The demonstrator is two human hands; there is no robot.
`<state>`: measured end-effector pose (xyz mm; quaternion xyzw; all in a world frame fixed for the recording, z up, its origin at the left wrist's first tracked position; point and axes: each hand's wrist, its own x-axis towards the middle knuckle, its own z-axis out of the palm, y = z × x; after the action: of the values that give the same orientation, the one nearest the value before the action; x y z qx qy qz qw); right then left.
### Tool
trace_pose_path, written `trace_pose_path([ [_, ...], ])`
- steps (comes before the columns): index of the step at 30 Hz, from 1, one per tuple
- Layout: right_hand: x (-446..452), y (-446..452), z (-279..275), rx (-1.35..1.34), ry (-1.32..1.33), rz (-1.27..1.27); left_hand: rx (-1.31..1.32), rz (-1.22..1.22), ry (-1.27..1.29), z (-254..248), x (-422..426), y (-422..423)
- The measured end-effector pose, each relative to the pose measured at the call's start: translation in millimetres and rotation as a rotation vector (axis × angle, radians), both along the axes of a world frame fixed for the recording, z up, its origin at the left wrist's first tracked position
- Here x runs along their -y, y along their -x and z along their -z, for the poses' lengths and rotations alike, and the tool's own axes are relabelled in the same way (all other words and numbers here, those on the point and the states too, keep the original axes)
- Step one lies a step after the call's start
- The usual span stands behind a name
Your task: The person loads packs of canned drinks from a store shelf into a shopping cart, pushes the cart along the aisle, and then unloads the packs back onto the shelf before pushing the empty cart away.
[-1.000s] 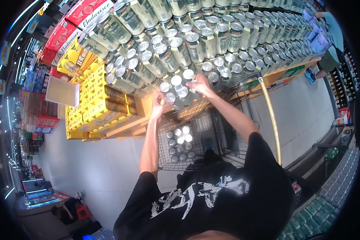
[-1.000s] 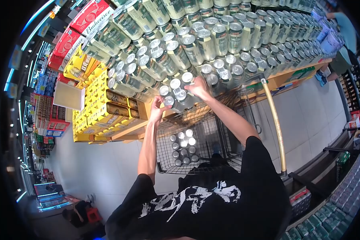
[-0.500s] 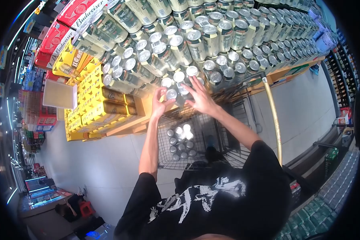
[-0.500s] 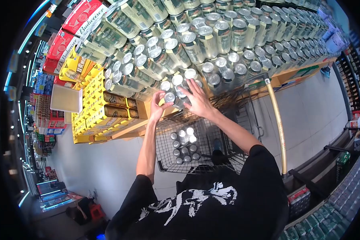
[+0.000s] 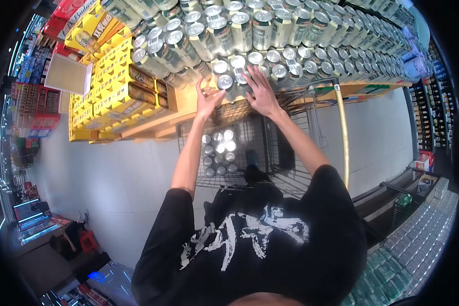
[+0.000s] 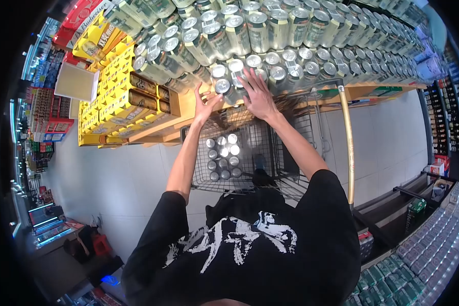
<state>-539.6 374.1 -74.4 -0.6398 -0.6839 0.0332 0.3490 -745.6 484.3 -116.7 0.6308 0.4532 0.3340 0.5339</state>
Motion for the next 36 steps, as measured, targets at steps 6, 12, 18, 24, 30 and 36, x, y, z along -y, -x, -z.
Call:
trace_pose_path([
  [6,108.5,23.7,30.9,-0.124,-0.011,0.161,-0.333,0.185,0.095,167.9,119.5,162.8],
  [12,231.5,-22.3,13.3,0.112,-0.037,0.652,-0.874,0.563,-0.013,189.3,223.3,331.1],
  [18,328.7,-138.6,21.0,0.234,0.401,1.213,-0.956,0.624,0.146,162.6,201.5,327.2],
  [24,353.5,-135.9,42.8,-0.523,0.675,1.208,-0.784,0.610,0.257,202.3,184.4,348.7],
  [30,369.8,-112.1,49.7,-0.314,0.692,1.254,-0.718,0.689,0.094,190.7,176.1,361.5],
  [36,390.6,-74.3,44.2,-0.281,0.761,1.293,-0.646,0.611,0.212,199.0,173.6,385.1],
])
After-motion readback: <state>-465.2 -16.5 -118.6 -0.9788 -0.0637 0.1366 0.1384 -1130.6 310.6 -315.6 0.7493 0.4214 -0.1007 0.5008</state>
